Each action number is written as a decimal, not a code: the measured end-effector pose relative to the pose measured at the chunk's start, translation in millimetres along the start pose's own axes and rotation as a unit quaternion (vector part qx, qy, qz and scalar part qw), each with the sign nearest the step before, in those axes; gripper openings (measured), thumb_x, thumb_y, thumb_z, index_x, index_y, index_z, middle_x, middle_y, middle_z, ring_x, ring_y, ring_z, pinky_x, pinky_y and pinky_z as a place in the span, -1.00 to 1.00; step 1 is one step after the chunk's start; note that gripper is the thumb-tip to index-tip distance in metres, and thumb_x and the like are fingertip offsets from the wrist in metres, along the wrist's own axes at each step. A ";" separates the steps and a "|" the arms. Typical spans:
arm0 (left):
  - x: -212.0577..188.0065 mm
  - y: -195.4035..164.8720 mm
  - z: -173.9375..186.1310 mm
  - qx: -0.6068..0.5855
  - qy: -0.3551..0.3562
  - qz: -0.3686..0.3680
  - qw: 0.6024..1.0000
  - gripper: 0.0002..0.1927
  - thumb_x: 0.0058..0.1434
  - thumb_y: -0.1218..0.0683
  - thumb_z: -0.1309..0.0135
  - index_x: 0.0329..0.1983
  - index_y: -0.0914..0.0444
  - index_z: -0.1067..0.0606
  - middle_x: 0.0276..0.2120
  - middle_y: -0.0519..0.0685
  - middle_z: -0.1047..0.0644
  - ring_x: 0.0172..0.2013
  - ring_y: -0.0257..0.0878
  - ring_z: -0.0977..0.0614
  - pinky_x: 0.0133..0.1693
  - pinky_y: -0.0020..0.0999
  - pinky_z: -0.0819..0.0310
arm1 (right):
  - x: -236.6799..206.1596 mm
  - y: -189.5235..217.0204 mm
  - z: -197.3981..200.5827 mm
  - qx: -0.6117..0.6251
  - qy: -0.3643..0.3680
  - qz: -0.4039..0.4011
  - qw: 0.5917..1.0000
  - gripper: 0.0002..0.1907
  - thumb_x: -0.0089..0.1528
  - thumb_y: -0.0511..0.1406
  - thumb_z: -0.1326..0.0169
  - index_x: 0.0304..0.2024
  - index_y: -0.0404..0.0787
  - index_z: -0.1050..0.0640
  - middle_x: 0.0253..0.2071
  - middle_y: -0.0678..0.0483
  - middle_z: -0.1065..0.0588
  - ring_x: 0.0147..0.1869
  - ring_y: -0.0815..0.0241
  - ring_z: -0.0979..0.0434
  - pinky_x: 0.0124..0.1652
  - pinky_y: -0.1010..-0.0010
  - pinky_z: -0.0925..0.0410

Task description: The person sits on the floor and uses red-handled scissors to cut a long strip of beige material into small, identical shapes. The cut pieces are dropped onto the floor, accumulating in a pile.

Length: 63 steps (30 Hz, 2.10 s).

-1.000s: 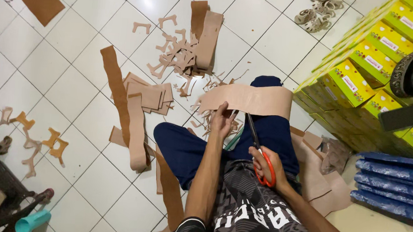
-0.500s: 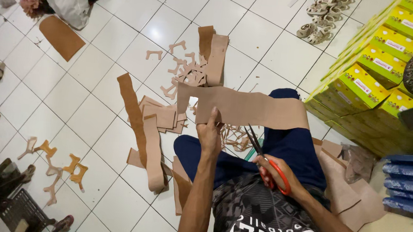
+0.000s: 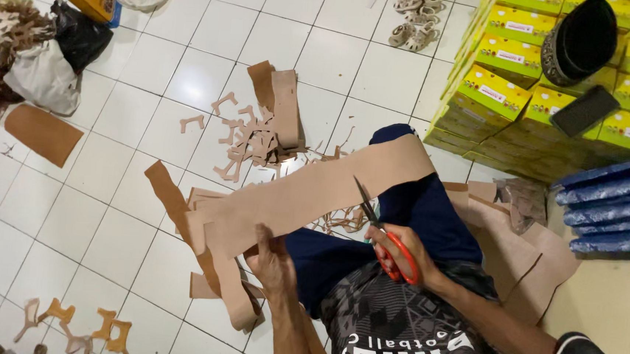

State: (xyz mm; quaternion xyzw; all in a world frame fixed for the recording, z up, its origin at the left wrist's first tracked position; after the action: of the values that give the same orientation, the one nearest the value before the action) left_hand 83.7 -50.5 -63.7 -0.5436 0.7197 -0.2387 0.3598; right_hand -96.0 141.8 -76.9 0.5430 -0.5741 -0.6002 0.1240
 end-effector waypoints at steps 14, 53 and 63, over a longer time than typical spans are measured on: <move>-11.9 -0.4 -2.6 0.043 -0.022 0.054 0.997 -0.67 0.29 0.21 -0.07 0.12 0.36 -0.43 -0.09 0.01 -0.54 -0.13 -0.22 -0.63 -0.13 -0.22 -0.66 | 6.6 18.3 -9.4 0.001 0.060 0.018 0.998 -0.51 0.36 -0.05 -0.05 -0.30 -0.41 -0.47 -0.68 0.12 -0.27 -0.73 0.35 -0.25 -0.72 0.46 -0.21; -50.8 71.9 -39.6 -0.033 -0.052 0.107 0.992 -0.73 0.23 0.24 -0.21 -0.01 0.32 -0.48 -0.21 -0.06 -0.57 -0.20 -0.33 -0.60 -0.09 -0.43 -0.55 | -2.6 19.0 -30.9 0.012 0.129 -0.041 0.991 -0.57 0.39 -0.03 0.06 -0.19 -0.31 -0.49 -0.60 0.19 -0.30 -0.63 0.40 -0.27 -0.64 0.52 -0.21; -32.7 56.0 -25.3 -0.017 -0.077 0.162 0.984 -0.72 0.14 0.25 -0.14 -0.07 0.38 -0.47 -0.25 0.03 -0.60 -0.25 -0.18 -0.69 -0.14 -0.23 -0.71 | 3.4 15.6 -26.8 -0.072 0.114 -0.069 0.988 -0.56 0.37 -0.06 0.03 -0.40 -0.29 -0.46 -0.73 0.19 -0.22 -0.77 0.39 -0.17 -0.72 0.51 -0.10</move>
State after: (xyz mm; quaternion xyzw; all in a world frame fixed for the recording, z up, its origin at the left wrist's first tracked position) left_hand 34.8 -4.0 -80.5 -0.4429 0.7722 -0.1224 0.4387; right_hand -83.4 119.4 -59.1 0.6359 -0.4728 -0.5812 0.1853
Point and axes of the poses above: each hand's wrist, its own x-axis towards the middle knuckle, its own z-axis out of the back of the hand, y = z × x, the point moved 1 cm from there along x, towards the middle knuckle
